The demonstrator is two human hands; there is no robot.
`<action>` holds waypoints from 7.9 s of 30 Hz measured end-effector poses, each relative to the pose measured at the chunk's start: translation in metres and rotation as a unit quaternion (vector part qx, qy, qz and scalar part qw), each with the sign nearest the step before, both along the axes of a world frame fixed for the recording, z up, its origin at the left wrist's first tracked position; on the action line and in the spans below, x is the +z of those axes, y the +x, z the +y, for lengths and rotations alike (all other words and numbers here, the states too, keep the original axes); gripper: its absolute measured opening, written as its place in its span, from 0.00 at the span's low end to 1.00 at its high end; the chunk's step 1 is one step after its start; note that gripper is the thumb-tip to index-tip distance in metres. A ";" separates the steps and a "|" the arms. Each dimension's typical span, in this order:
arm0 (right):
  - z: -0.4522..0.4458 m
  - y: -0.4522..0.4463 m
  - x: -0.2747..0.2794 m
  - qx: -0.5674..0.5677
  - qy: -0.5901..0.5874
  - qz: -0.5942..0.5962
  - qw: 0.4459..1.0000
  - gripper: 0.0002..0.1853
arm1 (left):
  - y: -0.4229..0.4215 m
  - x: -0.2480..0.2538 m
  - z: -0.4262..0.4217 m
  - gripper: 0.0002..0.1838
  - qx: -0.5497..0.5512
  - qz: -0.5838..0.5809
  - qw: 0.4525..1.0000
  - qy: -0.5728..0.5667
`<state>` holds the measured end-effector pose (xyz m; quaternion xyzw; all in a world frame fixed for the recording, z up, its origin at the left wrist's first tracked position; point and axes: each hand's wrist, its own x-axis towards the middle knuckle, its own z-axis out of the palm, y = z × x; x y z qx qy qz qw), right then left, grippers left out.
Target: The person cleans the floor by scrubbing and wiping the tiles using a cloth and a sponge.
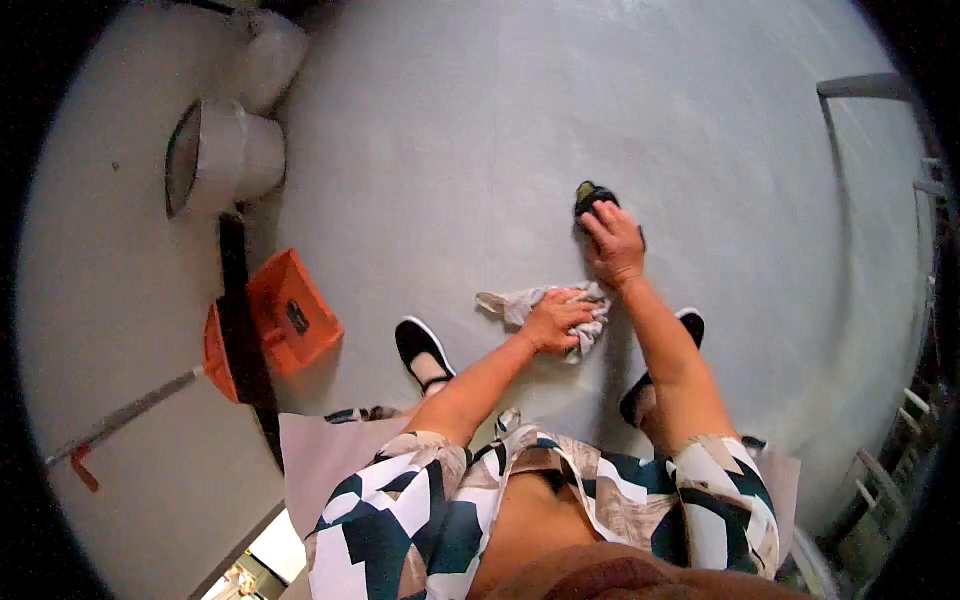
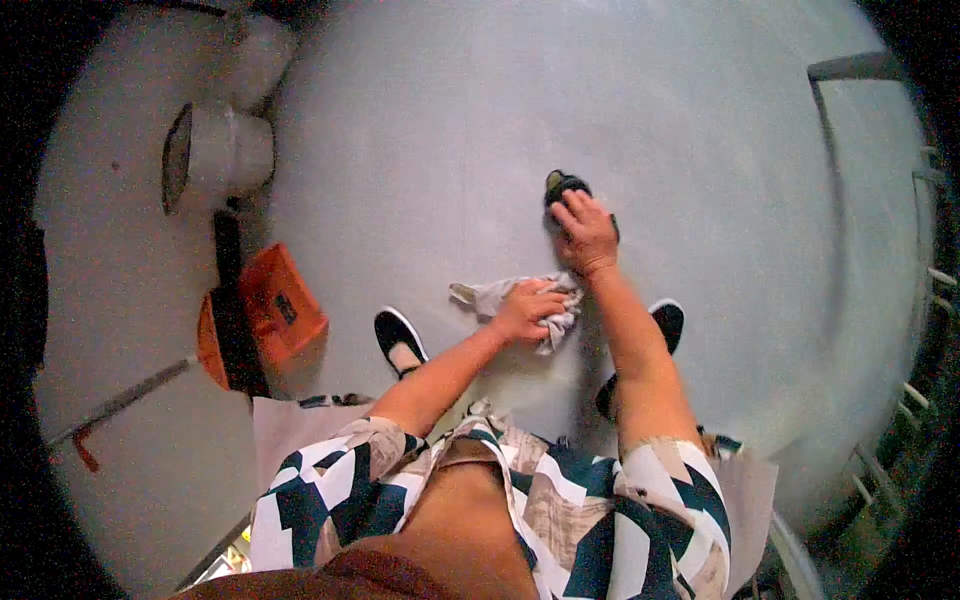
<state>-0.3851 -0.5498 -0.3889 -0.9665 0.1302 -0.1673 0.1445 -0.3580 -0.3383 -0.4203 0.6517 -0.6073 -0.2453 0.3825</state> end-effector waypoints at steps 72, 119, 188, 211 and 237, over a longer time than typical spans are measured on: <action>-0.039 -0.171 -0.026 -0.708 0.229 -0.033 0.667 0.18 | 0.071 0.060 0.021 0.23 0.316 0.522 0.776 0.158; -0.054 -0.100 0.132 -0.213 0.769 -0.363 0.481 0.25 | 0.071 0.103 0.116 0.17 0.403 0.506 0.752 0.126; -0.163 0.029 -0.025 -0.365 -0.097 0.201 0.904 0.33 | 0.140 0.078 0.212 0.19 0.621 0.629 0.454 -0.115; 0.080 -0.078 0.007 0.031 0.152 0.138 0.978 0.19 | 0.130 0.083 0.131 0.22 0.499 0.703 0.506 -0.041; -0.112 -0.356 0.076 -0.867 0.077 0.113 0.480 0.27 | 0.147 0.082 0.218 0.21 0.575 0.676 0.459 -0.027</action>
